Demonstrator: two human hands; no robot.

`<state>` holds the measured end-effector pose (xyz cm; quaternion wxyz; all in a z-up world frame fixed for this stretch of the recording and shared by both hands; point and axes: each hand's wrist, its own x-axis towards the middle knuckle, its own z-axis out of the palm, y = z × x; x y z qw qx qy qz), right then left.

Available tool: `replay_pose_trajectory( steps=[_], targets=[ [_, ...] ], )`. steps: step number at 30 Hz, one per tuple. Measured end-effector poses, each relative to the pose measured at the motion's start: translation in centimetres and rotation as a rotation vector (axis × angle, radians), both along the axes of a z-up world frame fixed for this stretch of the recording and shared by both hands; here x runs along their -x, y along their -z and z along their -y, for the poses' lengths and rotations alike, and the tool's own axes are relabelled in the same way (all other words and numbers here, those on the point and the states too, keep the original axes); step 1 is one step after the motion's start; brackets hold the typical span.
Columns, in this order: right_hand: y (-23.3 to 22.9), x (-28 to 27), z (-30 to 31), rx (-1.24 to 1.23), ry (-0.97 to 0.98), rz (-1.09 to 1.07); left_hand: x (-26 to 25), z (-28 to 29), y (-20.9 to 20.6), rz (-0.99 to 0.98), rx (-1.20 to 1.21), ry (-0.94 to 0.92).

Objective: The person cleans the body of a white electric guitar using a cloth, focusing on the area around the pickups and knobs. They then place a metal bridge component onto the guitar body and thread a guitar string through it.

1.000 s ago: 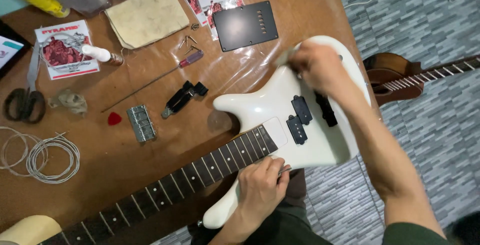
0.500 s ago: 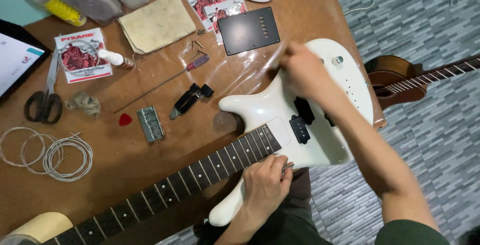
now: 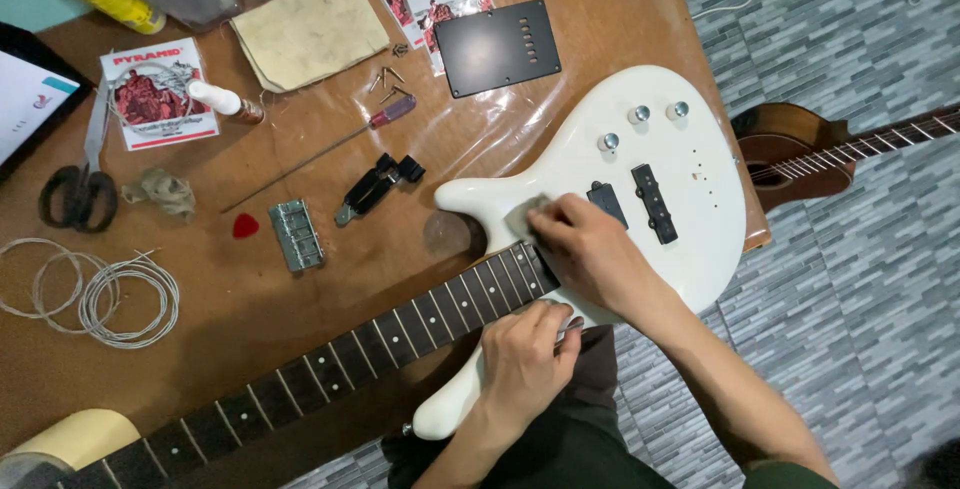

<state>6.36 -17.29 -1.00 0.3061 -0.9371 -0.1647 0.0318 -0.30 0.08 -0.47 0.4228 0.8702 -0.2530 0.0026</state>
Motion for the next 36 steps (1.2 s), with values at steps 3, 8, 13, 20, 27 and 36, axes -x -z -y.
replay_pose_trajectory(
  steps=[3, 8, 13, 20, 27, 36],
  targets=[
    [1.0, -1.0, 0.6, 0.299, 0.198, 0.201, -0.2, 0.1, -0.3, 0.034, 0.025, -0.023],
    [0.7, -6.0, -0.5, 0.330, 0.160, 0.216, -0.1, 0.1, -0.5, 0.025, 0.082, -0.034],
    [-1.0, -2.3, 1.3, -0.176, -0.085, -0.009, -0.2, -0.2, -0.3, -0.007, 0.115, -0.053],
    [0.0, -9.2, -3.8, -0.124, -0.424, -0.003, 0.5, 0.3, 0.6, 0.030, 0.077, -0.069],
    [-0.3, -6.6, -2.3, -0.148, -0.187, 0.034, 0.3, -0.1, 0.0, 0.017, 0.081, -0.055],
    [1.3, -8.8, -4.1, 0.001, -0.579, 0.177, 0.7, 0.0, 0.3, 0.005, 0.075, -0.046]
  ],
)
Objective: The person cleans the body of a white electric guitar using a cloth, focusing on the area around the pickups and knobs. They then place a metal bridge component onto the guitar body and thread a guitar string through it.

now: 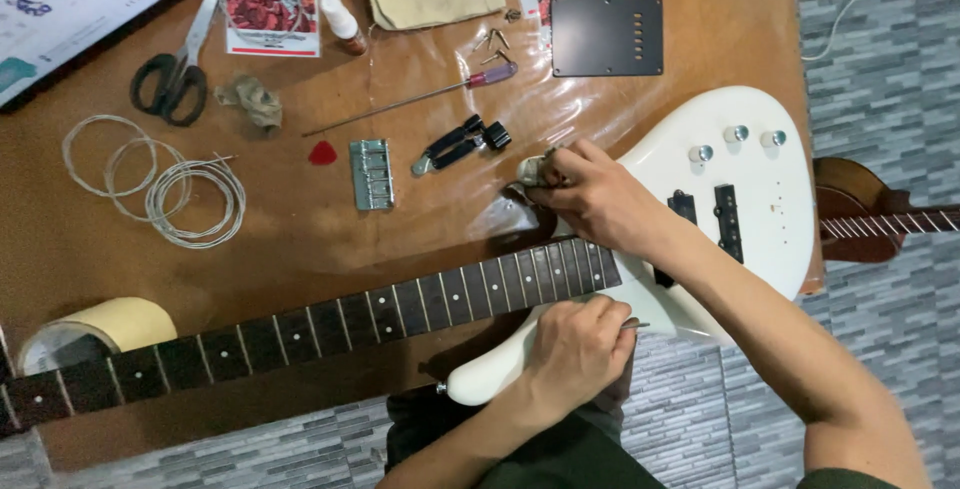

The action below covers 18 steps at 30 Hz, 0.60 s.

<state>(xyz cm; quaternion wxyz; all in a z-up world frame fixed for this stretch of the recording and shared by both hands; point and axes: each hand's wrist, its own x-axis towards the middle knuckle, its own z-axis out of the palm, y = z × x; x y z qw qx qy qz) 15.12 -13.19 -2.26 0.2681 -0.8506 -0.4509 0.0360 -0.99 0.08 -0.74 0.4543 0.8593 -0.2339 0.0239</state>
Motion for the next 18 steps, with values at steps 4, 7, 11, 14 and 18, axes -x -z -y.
replay_pose_trajectory(
  steps=[4, 7, 11, 14, 18],
  targets=[
    [-1.7, -1.9, -4.2, 0.092, 0.013, 0.194, -0.1, 0.1, 0.1, 0.014, -0.013, -0.002],
    [-0.1, -2.5, -5.1, 0.166, 0.037, 0.357, 0.0, 0.2, 0.2, 0.020, -0.028, -0.003],
    [0.1, -1.7, -4.1, 0.140, 0.146, 0.146, 0.3, 0.4, 0.4, 0.007, 0.006, -0.013],
    [-0.8, -0.3, -1.7, 0.053, 0.157, -0.032, 0.6, 0.6, 0.5, 0.002, 0.044, -0.023],
    [-0.4, 2.1, 3.2, -0.028, 0.148, -0.069, 0.7, 0.9, 0.7, 0.014, 0.017, -0.018]
  ],
)
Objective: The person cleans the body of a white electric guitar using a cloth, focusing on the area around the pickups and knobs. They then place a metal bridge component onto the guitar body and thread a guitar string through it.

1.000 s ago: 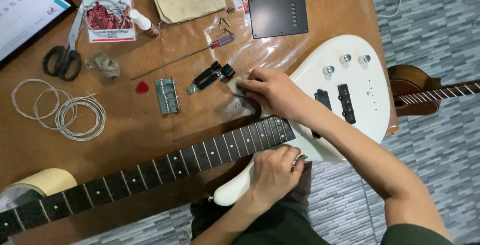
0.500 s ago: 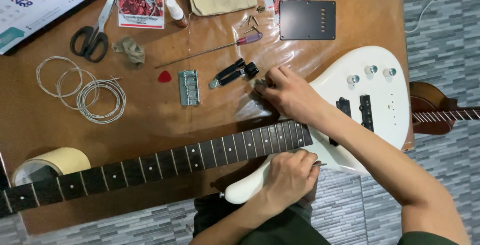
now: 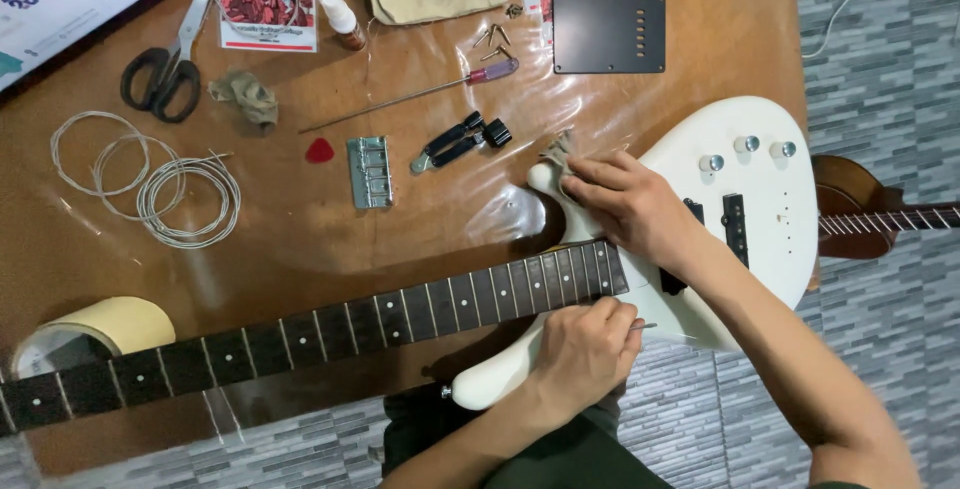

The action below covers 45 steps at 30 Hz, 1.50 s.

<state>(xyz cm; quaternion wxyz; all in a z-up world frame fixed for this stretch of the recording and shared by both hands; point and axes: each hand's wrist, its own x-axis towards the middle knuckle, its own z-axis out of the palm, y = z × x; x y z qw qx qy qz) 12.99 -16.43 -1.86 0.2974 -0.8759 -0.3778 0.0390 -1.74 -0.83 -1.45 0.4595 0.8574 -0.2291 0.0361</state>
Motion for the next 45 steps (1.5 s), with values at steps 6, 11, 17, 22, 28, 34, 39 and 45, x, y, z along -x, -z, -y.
replay_pose_trajectory(
  steps=[6, 11, 17, 22, 28, 34, 39, 45],
  targets=[
    [-4.0, 5.3, 5.8, -0.026, 0.482, 0.023, -0.8, -0.4, -1.1, -0.011, -0.098, 0.056],
    [-2.4, 7.8, 5.3, -0.003, 0.705, 0.142, -0.6, 0.0, -0.8, 0.010, -0.122, 0.016],
    [-1.2, 7.3, 2.8, 0.056, 0.448, 0.208, -0.9, 0.0, -0.9, 0.018, -0.105, 0.004],
    [-2.1, 8.9, 2.1, 0.065, 0.418, 0.138, -0.6, 0.4, -0.4, 0.001, -0.071, 0.010],
    [0.6, 11.5, 4.1, 0.162, 0.474, 0.148, 1.0, -0.5, -1.0, 0.029, 0.006, -0.150],
    [2.6, 14.7, 4.2, -0.165, 0.680, 0.186, 3.6, -7.8, -4.0, 0.133, 0.362, -0.339],
    [-1.2, 11.3, -7.2, 0.241, 0.253, 0.394, 5.9, -19.3, 0.0, 0.310, 0.282, -0.861],
    [-1.0, 8.5, -9.8, 0.553, 0.169, 0.190, 6.9, -33.3, 3.1, -0.112, 0.118, -1.761]
  ],
)
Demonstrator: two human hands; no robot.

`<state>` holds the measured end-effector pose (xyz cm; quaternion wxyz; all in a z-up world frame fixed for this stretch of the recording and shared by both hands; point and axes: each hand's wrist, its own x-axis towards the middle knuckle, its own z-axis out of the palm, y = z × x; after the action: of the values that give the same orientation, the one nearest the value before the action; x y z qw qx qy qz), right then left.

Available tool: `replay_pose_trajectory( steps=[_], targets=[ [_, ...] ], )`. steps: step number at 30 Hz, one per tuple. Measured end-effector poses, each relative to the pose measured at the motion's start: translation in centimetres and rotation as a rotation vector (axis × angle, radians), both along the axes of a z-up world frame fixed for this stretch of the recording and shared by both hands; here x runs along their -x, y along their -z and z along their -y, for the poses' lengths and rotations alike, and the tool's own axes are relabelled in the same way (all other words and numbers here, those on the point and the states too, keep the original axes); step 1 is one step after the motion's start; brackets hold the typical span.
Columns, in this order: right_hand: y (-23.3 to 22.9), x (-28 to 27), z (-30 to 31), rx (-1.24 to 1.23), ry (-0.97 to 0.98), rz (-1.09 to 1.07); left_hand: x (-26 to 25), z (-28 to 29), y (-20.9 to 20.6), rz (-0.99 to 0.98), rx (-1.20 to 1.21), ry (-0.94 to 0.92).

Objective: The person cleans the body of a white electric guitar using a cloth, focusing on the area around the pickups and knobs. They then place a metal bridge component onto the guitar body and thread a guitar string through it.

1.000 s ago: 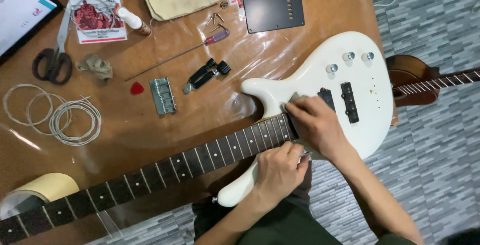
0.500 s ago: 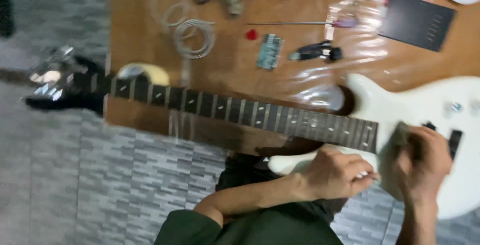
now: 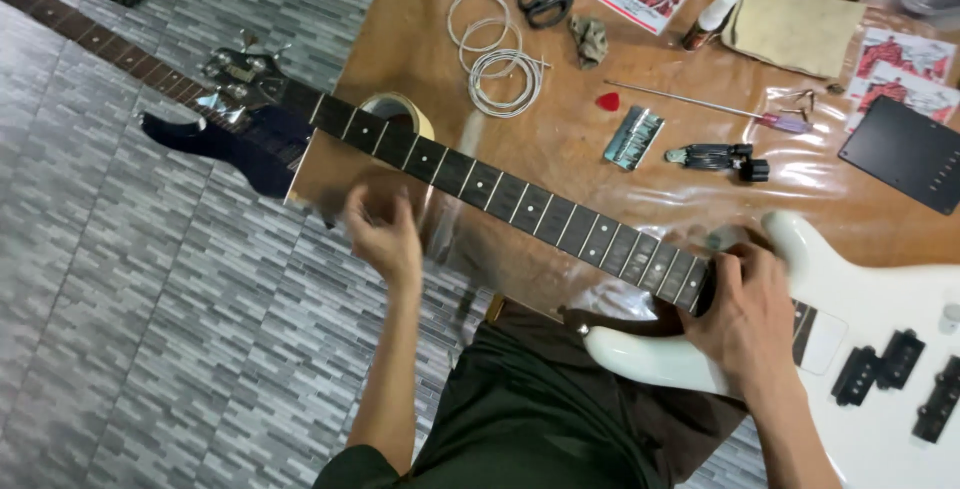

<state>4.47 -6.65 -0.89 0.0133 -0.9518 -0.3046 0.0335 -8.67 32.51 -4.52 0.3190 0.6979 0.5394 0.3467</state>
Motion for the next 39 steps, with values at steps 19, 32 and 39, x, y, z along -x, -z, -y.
replay_pose_trajectory(
  steps=[19, 32, 39],
  targets=[
    [5.4, -1.9, 1.9, -0.143, -0.044, 0.158, 0.9, -5.2, 6.0, -0.315, -0.426, 0.173],
    [2.5, 2.9, 6.1, -1.019, 0.691, 0.465, -0.7, 7.9, -0.8, 0.090, -0.372, 0.599],
    [-0.4, 4.8, 19.0, -0.240, 1.097, -0.123, -7.8, 24.6, -8.0, 0.292, 0.011, 1.629]
  ],
)
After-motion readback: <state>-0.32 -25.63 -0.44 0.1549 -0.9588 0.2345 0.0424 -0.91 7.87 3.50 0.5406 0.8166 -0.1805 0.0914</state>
